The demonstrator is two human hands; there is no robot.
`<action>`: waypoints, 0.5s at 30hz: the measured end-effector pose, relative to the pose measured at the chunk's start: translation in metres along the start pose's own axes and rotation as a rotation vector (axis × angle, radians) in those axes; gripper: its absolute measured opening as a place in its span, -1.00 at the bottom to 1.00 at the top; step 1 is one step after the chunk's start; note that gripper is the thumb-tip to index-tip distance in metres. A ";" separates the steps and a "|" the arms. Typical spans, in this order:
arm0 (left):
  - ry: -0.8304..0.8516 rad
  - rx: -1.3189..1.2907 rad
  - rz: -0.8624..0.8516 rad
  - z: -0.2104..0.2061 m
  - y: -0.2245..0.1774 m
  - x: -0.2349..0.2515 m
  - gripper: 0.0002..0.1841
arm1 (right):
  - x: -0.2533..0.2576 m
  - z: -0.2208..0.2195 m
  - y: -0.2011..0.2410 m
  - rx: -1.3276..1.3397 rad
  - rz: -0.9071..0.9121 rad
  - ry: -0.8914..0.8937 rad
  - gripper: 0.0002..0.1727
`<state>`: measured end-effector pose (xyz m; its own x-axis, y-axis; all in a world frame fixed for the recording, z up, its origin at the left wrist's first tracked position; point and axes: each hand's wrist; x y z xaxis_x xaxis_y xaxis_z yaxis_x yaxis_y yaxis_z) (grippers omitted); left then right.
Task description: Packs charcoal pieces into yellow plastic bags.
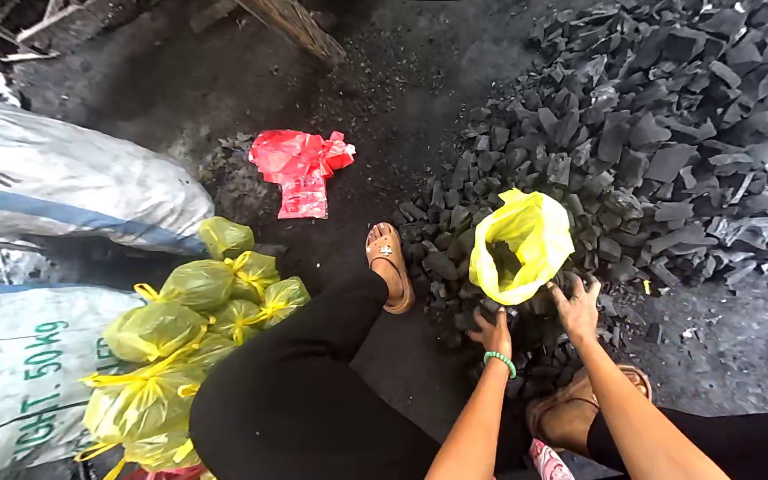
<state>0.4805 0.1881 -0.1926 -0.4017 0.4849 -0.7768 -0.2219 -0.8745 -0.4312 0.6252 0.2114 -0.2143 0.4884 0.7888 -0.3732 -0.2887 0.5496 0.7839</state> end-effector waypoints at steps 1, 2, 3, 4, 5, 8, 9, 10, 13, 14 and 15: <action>0.012 -0.014 -0.007 0.000 0.003 -0.001 -0.24 | -0.003 0.000 0.000 0.052 -0.001 0.003 -0.41; 0.024 -0.036 -0.005 0.002 0.005 -0.001 -0.26 | -0.005 0.001 0.000 0.103 -0.013 0.012 -0.42; 0.037 -0.061 -0.001 0.003 0.007 0.000 -0.26 | -0.006 0.003 -0.001 0.145 -0.020 0.028 -0.44; 0.052 -0.080 0.002 0.005 0.008 0.001 -0.24 | -0.005 0.004 -0.002 0.179 -0.027 0.049 -0.46; 0.068 -0.085 0.003 0.007 0.008 0.003 -0.20 | -0.002 0.005 -0.001 0.213 -0.046 0.082 -0.47; 0.118 -0.055 0.013 0.017 0.003 0.011 -0.24 | 0.012 0.006 0.001 0.250 -0.121 0.190 -0.48; 0.132 -0.029 0.026 0.019 0.000 0.014 -0.27 | 0.013 0.005 0.000 0.245 -0.130 0.206 -0.50; 0.147 -0.007 0.044 0.020 -0.004 0.016 -0.31 | 0.012 0.004 -0.001 0.253 -0.129 0.203 -0.51; 0.149 0.035 0.077 0.015 -0.016 0.008 -0.37 | 0.001 0.000 -0.003 0.329 -0.120 0.150 -0.55; 0.145 0.021 0.080 0.014 -0.017 0.004 -0.37 | -0.003 0.000 -0.004 0.356 -0.119 0.143 -0.55; 0.157 -0.005 0.078 0.013 -0.016 0.000 -0.35 | -0.006 0.001 -0.005 0.387 -0.122 0.141 -0.54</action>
<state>0.4724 0.2026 -0.1798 -0.2738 0.4100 -0.8700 -0.1906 -0.9098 -0.3687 0.6244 0.2033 -0.2153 0.3745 0.7691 -0.5179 0.1075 0.5187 0.8481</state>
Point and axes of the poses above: each hand's wrist, its own x-axis towards the middle knuckle, its own z-axis out of the back of the hand, y = z × x, and after that the axes turned 13 degrees about x, right-handed
